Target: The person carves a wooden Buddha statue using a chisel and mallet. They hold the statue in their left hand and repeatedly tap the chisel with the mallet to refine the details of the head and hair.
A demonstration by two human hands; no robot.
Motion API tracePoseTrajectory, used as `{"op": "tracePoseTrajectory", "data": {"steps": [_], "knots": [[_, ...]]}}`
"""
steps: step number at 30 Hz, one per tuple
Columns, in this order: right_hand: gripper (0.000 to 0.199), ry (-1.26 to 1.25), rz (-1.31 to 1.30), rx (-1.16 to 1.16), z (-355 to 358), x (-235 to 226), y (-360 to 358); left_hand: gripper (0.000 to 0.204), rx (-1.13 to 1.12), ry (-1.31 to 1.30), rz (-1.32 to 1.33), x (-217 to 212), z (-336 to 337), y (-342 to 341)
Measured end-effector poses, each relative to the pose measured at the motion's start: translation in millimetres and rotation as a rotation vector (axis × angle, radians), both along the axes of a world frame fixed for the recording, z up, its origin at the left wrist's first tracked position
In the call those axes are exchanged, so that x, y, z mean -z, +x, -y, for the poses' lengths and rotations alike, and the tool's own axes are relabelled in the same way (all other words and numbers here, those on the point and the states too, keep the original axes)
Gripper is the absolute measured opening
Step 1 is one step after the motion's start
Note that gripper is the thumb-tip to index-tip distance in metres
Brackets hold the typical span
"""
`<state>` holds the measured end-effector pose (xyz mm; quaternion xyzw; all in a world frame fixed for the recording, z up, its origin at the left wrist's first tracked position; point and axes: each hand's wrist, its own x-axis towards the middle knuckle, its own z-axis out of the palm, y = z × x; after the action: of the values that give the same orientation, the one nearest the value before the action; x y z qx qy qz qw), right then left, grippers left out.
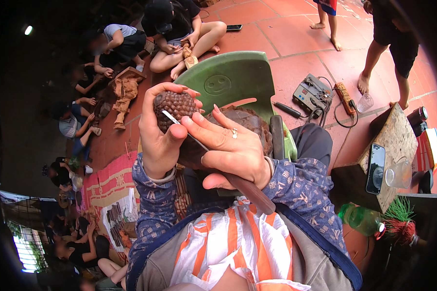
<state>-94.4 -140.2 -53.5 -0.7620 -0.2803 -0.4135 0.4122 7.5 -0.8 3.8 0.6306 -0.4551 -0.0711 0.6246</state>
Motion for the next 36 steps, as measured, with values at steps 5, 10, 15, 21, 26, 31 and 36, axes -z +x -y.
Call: {"op": "tracePoseTrajectory", "data": {"steps": [5,10,15,21,26,31,36], "knots": [[0.052,-0.004,-0.027,0.009,0,-13,-6,0.078,-0.031,0.008,-0.007,2,1,-1],[0.047,0.118,-0.028,-0.021,-6,-18,-10,0.063,-0.019,0.010,0.078,5,-1,4],[0.036,0.191,-0.087,0.006,-11,-32,-21,0.056,-0.034,0.017,0.096,5,1,3],[0.030,0.044,-0.083,0.097,-10,-39,-21,0.066,-0.030,0.019,0.071,6,-1,4],[0.043,0.297,0.033,-0.109,0,-29,-15,0.088,-0.066,-0.081,0.071,5,3,2],[0.048,0.349,0.243,-0.004,5,-10,-27,0.105,-0.396,-0.398,0.520,11,-6,5],[0.027,0.066,0.038,-0.104,12,-22,-56,0.040,-0.035,-0.281,0.967,-17,-19,-67]]}}
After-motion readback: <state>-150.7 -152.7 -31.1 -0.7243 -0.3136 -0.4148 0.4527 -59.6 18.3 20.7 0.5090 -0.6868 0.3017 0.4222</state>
